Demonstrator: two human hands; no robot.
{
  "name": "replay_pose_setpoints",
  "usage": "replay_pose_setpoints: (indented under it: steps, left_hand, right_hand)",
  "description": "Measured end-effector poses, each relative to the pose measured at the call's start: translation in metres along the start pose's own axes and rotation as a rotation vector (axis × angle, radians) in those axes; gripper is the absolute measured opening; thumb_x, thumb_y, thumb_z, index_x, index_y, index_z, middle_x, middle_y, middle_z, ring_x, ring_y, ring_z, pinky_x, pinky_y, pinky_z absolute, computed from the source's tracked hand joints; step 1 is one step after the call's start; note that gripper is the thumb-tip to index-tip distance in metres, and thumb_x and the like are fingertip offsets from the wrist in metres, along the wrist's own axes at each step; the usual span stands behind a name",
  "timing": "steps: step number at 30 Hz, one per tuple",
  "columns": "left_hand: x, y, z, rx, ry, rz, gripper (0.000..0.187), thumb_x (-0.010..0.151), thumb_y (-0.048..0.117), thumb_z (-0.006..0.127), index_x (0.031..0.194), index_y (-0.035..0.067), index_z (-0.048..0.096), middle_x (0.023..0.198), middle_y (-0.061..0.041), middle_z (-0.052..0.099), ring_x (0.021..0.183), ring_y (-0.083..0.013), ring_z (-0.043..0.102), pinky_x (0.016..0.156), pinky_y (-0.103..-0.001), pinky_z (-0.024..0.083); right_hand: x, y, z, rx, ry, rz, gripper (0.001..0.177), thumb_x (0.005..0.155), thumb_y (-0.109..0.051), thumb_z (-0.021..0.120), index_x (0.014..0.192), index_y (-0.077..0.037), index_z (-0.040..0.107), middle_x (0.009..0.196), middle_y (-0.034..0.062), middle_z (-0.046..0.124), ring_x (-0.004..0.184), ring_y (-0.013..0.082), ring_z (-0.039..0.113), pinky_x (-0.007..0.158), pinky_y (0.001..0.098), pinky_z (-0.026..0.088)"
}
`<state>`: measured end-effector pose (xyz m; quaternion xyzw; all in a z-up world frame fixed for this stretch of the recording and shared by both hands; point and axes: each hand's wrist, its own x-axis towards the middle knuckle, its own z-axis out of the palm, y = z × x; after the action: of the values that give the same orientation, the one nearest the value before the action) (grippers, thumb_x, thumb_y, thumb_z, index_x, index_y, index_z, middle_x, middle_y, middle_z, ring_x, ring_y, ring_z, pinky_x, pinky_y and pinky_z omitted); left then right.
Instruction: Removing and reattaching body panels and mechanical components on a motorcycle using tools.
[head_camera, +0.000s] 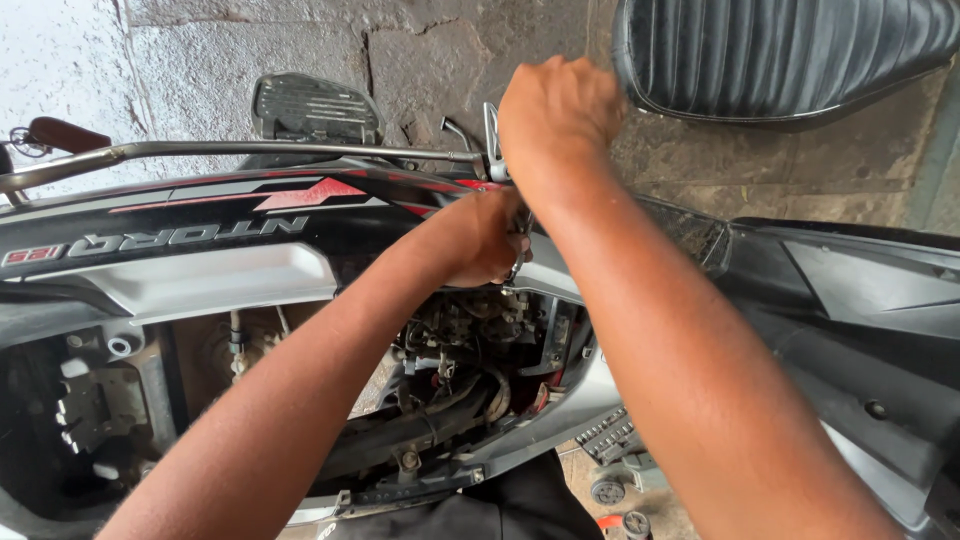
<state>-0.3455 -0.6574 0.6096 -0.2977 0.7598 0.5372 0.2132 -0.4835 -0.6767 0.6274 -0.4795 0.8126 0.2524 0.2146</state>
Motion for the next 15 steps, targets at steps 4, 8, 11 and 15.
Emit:
replay_pose_setpoints:
  steps: [4,8,11,15]
  left_hand:
    - [-0.001,0.007,-0.008,-0.138,0.065,0.016,0.030,0.089,0.019,0.069,0.110,-0.002,0.064,0.086,-0.019,0.074,0.079,-0.0319,0.075,0.074,-0.040,0.058]
    - [0.011,-0.010,-0.003,-0.317,0.066,0.047,0.023,0.090,0.014,0.063,0.108,-0.002,0.066,0.087,-0.014,0.076,0.073,-0.0242,0.077,0.069,-0.038,0.062]
    - [0.002,0.007,-0.015,-0.441,0.104,-0.019,0.022,0.089,0.014,0.065,0.103,-0.003,0.067,0.085,-0.014,0.077,0.074,-0.0231,0.079,0.068,-0.038,0.063]
    - [-0.006,0.011,-0.009,-0.272,0.210,-0.078,0.031,0.086,0.026,0.074,0.096,-0.002,0.070,0.083,-0.018,0.077,0.079,-0.0304,0.078,0.074,-0.041,0.059]
  right_hand:
    - [0.012,-0.014,-0.001,-0.253,-0.125,-0.009,0.026,0.092,-0.028,0.067,0.091,-0.004,0.079,0.070,0.0106,0.070,0.059,0.0189,0.068,0.044,0.0307,0.053]
    - [0.021,-0.024,0.021,-0.180,0.032,-0.006,0.012,0.086,-0.023,0.074,0.082,-0.012,0.078,0.071,0.0042,0.071,0.062,0.0196,0.067,0.048,0.0365,0.051]
    - [0.013,-0.011,0.038,0.287,0.398,-0.109,0.023,0.092,-0.029,0.073,0.074,-0.014,0.077,0.068,0.0057,0.069,0.060,0.0257,0.064,0.054,0.0414,0.047]
    - [0.003,0.009,0.069,1.231,0.782,-0.443,0.041,0.101,-0.028,0.075,0.078,0.003,0.058,0.074,0.0094,0.053,0.067,0.0230,0.052,0.064,0.0362,0.040]
